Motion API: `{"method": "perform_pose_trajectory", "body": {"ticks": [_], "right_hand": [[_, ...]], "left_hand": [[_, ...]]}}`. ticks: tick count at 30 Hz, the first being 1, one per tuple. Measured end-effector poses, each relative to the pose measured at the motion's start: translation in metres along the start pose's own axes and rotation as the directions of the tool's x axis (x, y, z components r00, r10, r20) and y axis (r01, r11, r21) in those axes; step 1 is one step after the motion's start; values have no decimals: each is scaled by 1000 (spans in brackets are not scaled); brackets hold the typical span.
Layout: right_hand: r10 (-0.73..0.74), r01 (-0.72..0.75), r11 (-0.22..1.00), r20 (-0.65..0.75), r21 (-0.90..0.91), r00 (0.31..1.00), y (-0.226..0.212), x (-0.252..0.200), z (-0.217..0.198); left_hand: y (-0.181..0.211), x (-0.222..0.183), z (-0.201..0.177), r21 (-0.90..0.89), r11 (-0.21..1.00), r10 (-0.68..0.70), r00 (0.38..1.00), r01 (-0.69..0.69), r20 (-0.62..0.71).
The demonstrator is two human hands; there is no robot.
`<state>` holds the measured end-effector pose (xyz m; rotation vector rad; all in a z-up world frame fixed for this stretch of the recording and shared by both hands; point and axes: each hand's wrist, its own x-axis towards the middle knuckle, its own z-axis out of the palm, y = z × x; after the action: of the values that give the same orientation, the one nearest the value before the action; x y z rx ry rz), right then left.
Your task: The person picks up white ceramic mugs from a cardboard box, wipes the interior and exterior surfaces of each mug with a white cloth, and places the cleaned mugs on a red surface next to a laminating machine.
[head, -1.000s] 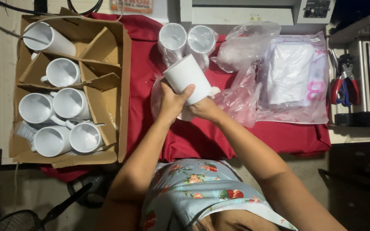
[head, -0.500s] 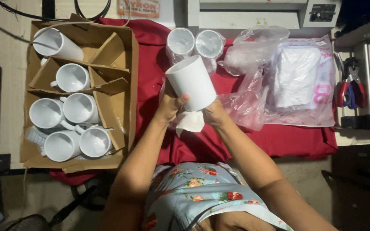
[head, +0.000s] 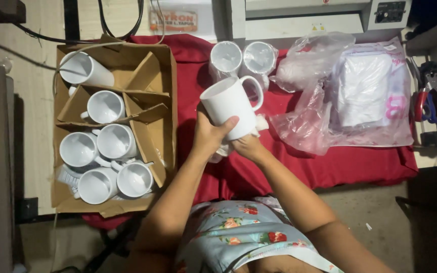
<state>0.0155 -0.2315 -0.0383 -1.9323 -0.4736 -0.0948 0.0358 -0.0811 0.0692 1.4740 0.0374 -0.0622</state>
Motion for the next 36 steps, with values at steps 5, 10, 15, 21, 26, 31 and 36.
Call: {"method": "perform_pose_trajectory", "body": {"ticks": [5, 10, 15, 21, 26, 31, 36], "right_hand": [[300, -248, 825, -22, 507, 954, 3, -10, -5], [443, -354, 682, 23, 640, 896, 15, -20, -28], [428, -328, 679, 8, 657, 904, 31, -15, -57], [241, -204, 912, -62, 356, 969, 3, -10, -91], [146, -135, 963, -28, 232, 989, 6, -16, -93], [377, -333, 811, 4, 481, 926, -1, -5, -94], [470, -345, 206, 217, 916, 856, -24, 11, -112]], "left_hand": [[24, -3, -6, -208, 978, 14, 989, 17, 145], [-3, -6, -10, -386, 921, 76, 952, 47, 296], [-28, 3, 4, -266, 964, 74, 964, -4, 256], [-32, -13, 46, -218, 972, -48, 986, 83, 161], [-16, -15, 65, -302, 942, -87, 975, 146, 202], [-27, -5, 55, -250, 955, -107, 970, 162, 218], [-24, 1, 53, -371, 918, -42, 964, 140, 262]]}}
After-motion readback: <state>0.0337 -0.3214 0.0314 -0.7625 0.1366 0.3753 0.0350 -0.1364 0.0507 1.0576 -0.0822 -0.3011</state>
